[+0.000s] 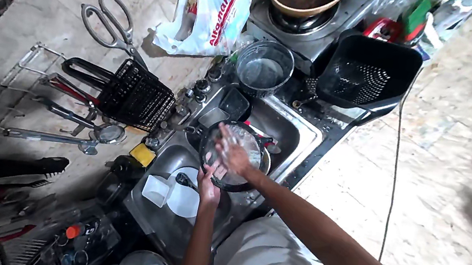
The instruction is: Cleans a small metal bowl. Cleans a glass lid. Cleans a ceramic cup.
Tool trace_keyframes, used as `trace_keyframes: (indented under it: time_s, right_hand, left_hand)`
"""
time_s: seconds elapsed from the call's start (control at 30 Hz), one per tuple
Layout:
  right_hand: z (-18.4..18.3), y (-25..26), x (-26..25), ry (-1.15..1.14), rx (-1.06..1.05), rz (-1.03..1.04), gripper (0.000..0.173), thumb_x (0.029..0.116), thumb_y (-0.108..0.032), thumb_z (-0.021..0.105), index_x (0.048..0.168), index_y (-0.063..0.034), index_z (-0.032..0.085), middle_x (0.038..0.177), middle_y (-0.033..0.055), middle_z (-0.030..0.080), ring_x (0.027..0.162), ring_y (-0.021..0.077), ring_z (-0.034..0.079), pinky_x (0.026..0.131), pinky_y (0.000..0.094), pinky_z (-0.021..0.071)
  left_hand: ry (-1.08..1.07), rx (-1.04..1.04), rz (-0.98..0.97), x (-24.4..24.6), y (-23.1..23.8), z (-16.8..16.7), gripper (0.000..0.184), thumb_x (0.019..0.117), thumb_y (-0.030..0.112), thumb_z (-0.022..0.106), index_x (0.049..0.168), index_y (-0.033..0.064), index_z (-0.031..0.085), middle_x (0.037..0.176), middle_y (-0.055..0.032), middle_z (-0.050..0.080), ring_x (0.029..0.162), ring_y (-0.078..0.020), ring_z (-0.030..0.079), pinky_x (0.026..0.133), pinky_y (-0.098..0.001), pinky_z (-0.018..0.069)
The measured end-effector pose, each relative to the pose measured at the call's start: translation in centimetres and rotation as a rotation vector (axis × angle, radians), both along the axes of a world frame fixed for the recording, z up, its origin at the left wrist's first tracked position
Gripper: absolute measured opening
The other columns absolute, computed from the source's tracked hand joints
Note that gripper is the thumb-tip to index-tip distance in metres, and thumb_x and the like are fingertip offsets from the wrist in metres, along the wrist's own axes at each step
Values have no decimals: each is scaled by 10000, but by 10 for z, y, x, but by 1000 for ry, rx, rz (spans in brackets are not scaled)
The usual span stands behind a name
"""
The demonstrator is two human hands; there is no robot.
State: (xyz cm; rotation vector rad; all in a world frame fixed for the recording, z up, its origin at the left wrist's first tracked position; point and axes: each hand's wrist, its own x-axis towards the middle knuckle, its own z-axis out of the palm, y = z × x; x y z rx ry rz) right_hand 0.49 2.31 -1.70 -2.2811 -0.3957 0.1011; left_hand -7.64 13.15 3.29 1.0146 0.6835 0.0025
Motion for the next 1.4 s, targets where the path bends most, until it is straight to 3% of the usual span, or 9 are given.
trace_keyframes:
  time_s: [0.23,0.47,0.63,0.7,0.83,0.97,1.1,1.23,1.4]
  right_hand:
    - [11,16,8,-61,-45,130,521,1119,-447,218,1607,-348,370,1732,-46,186,1612,214,73,1263,665,7]
    - [16,28,-26,-6,60,241,533,1131,-403,224,1611,-229,380,1696,-41,302,1594,149,167,1318,484,109]
    - [-11,22,-6,13,-39,-22,565,1117,-417,245,1652,-238,278,1735,23,178,1611,229,90,1303,551,85]
    - [-5,24,-38,10,8,80,555,1119,-428,233,1633,-244,333,1724,-2,223,1606,203,120,1313,534,98]
    - [-2,-8,-90,53,-8,194,565,1128,-427,185,1629,-217,339,1710,37,265,1593,222,191,1307,531,138]
    - [-42,-20,-54,209,-161,-64,624,1113,-458,149,1660,-170,232,1735,111,133,1609,293,87,1292,587,83]
    - [-15,-1,-79,114,-8,154,614,1111,-493,160,1648,-223,287,1734,52,176,1609,265,101,1300,574,90]
    - [-24,-25,-78,161,-58,94,599,1118,-448,192,1646,-182,289,1720,110,209,1600,299,150,1294,579,112]
    - [-28,14,-37,110,-65,18,622,1108,-478,183,1659,-197,246,1744,75,105,1613,282,41,1299,584,64]
  left_hand:
    - [43,25,-19,-7,-1,5,353,1107,100,337,1444,10,395,1205,-174,645,1042,-244,684,925,-444,581]
    - [5,111,-8,-8,9,-3,372,1115,143,342,1460,24,415,1308,-124,590,1166,-165,597,1023,-387,511]
    - [21,17,37,-16,7,5,392,1125,147,312,1488,11,376,1252,-214,651,1064,-286,702,935,-471,589]
    - [55,75,106,-11,8,0,261,1109,143,349,1344,73,437,1082,-92,632,919,-160,653,816,-356,576]
    - [-62,-17,100,-13,25,-3,454,1129,175,233,1565,70,303,1432,-196,573,1244,-306,626,1021,-474,533]
    - [-52,-120,64,-25,24,-1,486,1136,239,162,1591,94,253,1394,-258,591,1209,-392,654,1009,-534,545]
    - [-16,-2,100,-19,18,-7,416,1127,171,260,1519,76,362,1306,-149,622,1101,-236,663,948,-419,561]
    - [-25,-67,71,-22,29,0,462,1138,205,201,1569,69,297,1364,-254,615,1169,-376,679,986,-503,566]
    - [20,-20,51,-28,15,4,409,1134,184,275,1498,27,374,1296,-209,642,1130,-296,679,975,-468,567]
